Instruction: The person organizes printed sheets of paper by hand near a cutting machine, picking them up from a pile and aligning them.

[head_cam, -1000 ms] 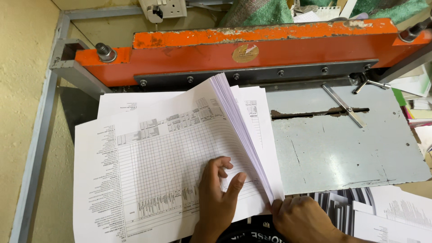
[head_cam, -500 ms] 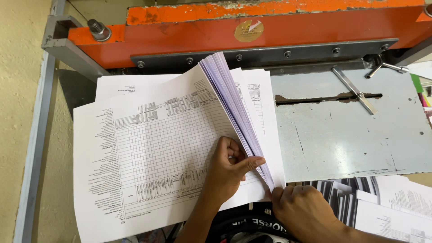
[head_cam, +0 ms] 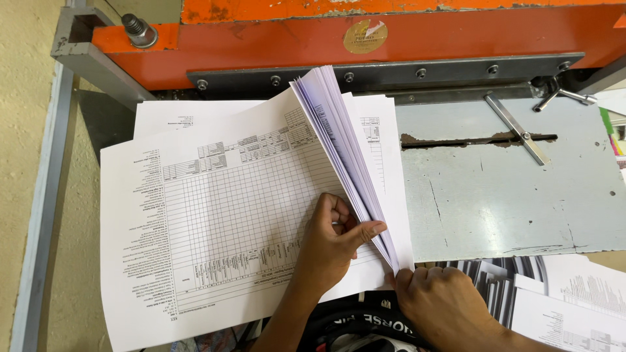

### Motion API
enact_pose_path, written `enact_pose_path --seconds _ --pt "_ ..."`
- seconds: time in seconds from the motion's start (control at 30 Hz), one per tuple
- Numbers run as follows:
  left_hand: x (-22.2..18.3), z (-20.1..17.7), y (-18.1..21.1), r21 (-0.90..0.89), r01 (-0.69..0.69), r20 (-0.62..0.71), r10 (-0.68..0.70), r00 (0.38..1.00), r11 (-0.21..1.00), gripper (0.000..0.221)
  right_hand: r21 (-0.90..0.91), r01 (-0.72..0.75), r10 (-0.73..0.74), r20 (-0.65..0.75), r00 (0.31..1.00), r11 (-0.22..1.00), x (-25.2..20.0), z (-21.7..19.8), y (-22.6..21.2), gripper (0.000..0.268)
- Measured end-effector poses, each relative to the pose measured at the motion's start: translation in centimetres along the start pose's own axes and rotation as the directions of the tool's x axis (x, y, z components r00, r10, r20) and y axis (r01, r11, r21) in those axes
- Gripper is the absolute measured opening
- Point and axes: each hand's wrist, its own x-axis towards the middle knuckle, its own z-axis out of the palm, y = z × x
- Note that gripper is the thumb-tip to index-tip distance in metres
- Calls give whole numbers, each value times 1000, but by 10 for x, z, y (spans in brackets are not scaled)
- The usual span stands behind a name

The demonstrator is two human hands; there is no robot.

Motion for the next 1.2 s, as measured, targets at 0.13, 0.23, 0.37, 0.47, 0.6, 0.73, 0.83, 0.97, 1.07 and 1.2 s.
enact_pose_path --seconds 0.13,0.23,0.37,0.47,0.6,0.73,0.83,0.97,1.07,1.2 --pt "-2 0 2 85 -2 -13 3 1000 996 50 42 -11 8 62 998 999 0 1 1 30" --pt "-1 0 -1 79 -27 -21 28 999 997 49 41 -14 13 36 999 999 -1 3 3 31" --pt "-1 0 -2 95 -53 -31 56 998 994 46 49 -35 35 -3 999 998 0 4 4 38" --pt "0 2 -4 7 -58 -40 59 997 998 43 68 -3 -1 48 999 998 1 -2 7 26" --pt "-3 4 -3 -46 -39 -46 37 998 998 43 60 28 -32 60 998 998 0 -1 8 5" --pt "-3 5 -7 29 -117 -71 119 990 993 44 63 27 -30 38 999 998 0 0 9 12" --pt "-4 6 -6 70 -139 -78 144 986 988 45 79 0 -1 11 1000 997 1 0 10 33" --pt "-11 6 -1 53 -118 -85 122 989 992 46 68 -38 39 -11 999 997 2 0 9 42" --pt "-6 22 -42 219 -578 -178 614 769 786 46 120 45 -47 15 999 992 0 7 19 26" --pt "-10 20 -34 323 -696 -189 764 617 642 31 123 66 -65 -10 998 990 2 -1 19 32"
